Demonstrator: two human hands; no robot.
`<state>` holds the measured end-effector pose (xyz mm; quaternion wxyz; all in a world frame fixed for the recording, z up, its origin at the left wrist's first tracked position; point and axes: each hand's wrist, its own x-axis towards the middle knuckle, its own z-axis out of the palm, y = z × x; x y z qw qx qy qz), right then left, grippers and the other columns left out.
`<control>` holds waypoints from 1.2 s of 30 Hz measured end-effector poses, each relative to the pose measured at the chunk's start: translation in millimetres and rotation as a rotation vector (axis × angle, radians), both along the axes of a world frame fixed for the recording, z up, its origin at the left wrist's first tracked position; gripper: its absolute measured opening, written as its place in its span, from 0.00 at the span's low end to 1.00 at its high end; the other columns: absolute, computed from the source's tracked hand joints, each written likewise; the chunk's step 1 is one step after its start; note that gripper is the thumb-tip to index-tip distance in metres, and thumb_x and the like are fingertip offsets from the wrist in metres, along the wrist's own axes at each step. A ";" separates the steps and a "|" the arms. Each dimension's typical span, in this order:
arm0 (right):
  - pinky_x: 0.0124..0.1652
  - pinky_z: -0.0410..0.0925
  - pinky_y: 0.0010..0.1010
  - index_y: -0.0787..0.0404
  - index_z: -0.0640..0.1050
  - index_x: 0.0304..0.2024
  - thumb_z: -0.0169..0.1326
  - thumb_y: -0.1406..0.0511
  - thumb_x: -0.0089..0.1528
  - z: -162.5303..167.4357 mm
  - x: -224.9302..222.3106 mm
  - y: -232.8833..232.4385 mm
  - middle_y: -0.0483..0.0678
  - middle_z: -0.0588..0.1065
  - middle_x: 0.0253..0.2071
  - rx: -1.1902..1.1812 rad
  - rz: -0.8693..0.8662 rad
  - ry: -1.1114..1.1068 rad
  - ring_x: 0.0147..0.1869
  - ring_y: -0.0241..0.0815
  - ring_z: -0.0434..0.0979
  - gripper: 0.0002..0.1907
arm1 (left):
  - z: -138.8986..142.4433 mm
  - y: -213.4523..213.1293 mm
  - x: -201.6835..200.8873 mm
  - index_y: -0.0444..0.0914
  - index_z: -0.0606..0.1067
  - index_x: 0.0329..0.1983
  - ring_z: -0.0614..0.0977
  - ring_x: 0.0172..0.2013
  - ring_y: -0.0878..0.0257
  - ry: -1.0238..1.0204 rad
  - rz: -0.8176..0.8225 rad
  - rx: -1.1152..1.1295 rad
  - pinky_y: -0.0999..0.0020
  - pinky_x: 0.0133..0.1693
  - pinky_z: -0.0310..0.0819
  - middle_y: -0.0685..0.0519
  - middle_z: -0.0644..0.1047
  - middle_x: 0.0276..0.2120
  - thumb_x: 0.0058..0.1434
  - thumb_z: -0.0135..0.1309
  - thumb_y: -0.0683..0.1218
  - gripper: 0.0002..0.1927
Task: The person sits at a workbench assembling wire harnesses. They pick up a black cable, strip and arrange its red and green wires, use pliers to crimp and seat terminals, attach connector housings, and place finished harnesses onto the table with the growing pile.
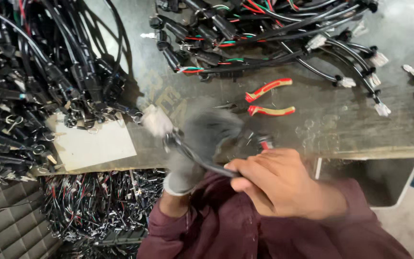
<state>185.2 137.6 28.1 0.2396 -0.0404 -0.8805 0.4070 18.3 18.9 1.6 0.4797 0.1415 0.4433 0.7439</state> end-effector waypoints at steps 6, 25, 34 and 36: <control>0.32 0.65 0.46 0.62 0.70 0.30 0.62 0.63 0.59 -21.3 -33.4 -3.3 0.52 0.71 0.25 -0.055 -0.033 -0.262 0.31 0.57 0.74 0.14 | 23.4 1.5 1.4 0.38 0.71 0.38 0.72 0.28 0.64 0.130 0.092 0.107 0.66 0.34 0.65 0.50 0.72 0.31 0.74 0.52 0.59 0.20; 0.47 0.61 0.43 0.49 0.70 0.28 0.51 0.58 0.66 38.5 45.2 78.3 0.35 0.73 0.26 -1.146 0.299 0.254 0.35 0.39 0.72 0.12 | 22.8 20.0 38.3 0.45 0.79 0.44 0.82 0.35 0.51 0.987 -0.449 0.102 0.59 0.39 0.73 0.50 0.79 0.36 0.62 0.59 0.49 0.09; 0.59 0.65 0.30 0.64 0.69 0.61 0.42 0.60 0.76 -23.2 -41.6 58.0 0.49 0.69 0.57 -0.772 -0.330 0.199 0.61 0.41 0.69 0.17 | -8.3 23.2 -12.1 0.36 0.80 0.58 0.79 0.33 0.57 -0.212 -0.002 -0.097 0.63 0.35 0.76 0.48 0.76 0.34 0.60 0.64 0.42 0.22; 0.67 0.62 0.34 0.66 0.60 0.71 0.46 0.61 0.75 -37.3 -50.8 35.7 0.53 0.65 0.68 -0.755 -0.039 -0.014 0.73 0.42 0.65 0.26 | -7.2 18.1 -23.0 0.34 0.78 0.58 0.81 0.41 0.60 -0.289 -0.097 -0.080 0.66 0.44 0.77 0.48 0.78 0.42 0.61 0.61 0.42 0.21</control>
